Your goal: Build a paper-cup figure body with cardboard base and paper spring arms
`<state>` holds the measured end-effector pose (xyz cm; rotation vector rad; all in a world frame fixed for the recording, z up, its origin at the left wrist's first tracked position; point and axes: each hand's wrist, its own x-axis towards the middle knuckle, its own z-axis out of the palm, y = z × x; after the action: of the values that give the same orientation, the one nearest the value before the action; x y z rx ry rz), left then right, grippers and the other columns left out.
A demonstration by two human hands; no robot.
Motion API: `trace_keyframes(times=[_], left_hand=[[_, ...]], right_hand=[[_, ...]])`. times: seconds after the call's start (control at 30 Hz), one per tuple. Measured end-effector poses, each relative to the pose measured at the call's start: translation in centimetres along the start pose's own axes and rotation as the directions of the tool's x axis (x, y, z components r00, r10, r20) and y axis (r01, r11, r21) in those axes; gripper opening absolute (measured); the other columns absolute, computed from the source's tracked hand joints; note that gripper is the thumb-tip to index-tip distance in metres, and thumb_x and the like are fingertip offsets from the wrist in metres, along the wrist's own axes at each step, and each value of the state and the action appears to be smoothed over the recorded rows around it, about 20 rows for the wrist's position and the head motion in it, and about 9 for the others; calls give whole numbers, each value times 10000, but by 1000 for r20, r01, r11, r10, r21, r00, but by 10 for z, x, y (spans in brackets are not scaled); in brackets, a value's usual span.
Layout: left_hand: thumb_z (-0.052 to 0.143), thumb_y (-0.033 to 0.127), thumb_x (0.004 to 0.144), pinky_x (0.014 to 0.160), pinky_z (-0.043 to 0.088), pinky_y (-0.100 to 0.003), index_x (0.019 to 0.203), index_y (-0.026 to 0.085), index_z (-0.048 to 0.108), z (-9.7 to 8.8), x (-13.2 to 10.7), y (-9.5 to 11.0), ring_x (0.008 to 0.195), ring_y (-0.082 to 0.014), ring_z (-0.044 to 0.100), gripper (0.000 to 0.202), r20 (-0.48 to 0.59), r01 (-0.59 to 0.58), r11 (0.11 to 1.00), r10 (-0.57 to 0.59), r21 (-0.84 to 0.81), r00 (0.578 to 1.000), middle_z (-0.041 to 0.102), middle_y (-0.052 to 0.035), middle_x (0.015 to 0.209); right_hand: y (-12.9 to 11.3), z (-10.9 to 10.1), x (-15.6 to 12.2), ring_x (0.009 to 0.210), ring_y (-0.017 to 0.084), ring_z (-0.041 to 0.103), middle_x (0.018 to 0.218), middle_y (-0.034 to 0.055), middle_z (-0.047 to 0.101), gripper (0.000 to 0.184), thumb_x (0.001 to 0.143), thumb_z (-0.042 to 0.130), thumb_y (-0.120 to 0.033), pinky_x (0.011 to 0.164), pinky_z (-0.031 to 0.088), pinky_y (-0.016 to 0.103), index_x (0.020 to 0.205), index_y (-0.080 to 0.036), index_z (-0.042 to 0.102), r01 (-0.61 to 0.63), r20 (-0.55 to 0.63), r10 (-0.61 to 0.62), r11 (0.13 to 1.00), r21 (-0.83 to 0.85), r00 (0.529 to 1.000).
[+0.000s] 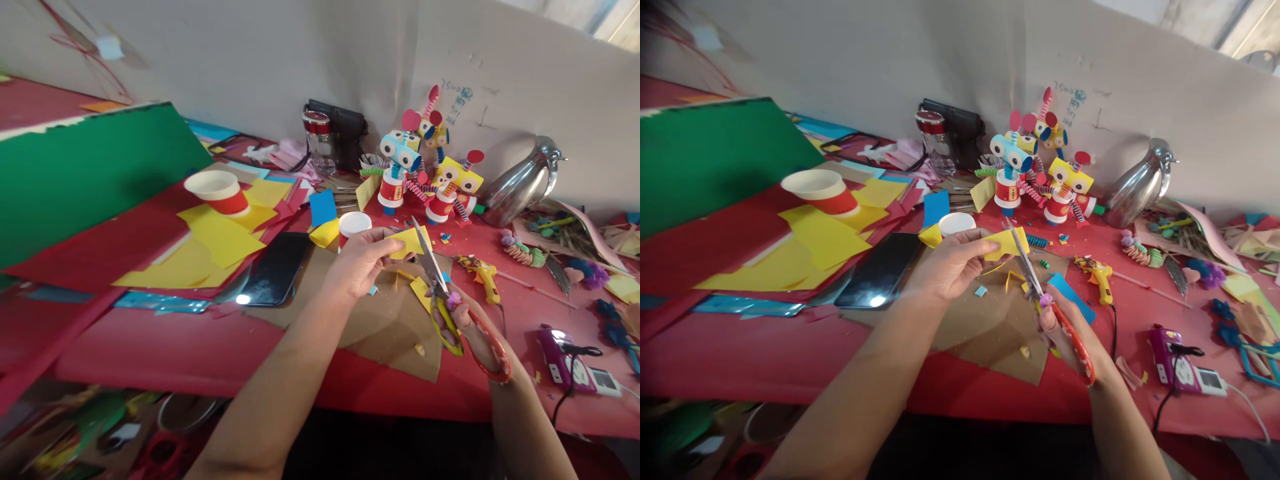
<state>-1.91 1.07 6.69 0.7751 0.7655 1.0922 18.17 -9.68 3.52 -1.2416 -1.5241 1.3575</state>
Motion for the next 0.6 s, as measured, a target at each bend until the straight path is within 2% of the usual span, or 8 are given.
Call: trace_keyframes(times=[0.13, 0.33, 0.6], left_hand=[[786, 159, 605, 807, 600, -340, 590, 150, 612, 0, 0, 1, 687, -145, 690, 175, 3, 9, 1000, -9, -15, 1000, 669, -5, 667], [779, 135, 589, 847, 613, -382, 628, 139, 651, 2, -1, 2, 741, -164, 684, 134, -23, -7, 998, 5, -67, 1000, 673, -16, 676], [806, 180, 552, 685, 580, -283, 689, 137, 687, 1, 2, -3, 647, -132, 650, 187, -107, -80, 988, 66, -135, 992, 666, -6, 665]], right_hand=[[-3, 1, 0, 482, 84, 354, 658, -65, 411, 528, 927, 457, -760, 436, 319, 233, 902, -233, 475, 2, 8, -2, 1000, 12, 1000], [-15, 5, 2, 445, 63, 281, 614, -88, 365, 611, 855, 504, -828, 390, 267, 214, 925, -222, 492, 0, -7, 0, 999, 41, 1000], [-10, 7, 3, 447, 50, 256, 636, -82, 369, 675, 823, 518, -852, 389, 211, 212, 975, -195, 546, -27, -50, 26, 999, -17, 998]])
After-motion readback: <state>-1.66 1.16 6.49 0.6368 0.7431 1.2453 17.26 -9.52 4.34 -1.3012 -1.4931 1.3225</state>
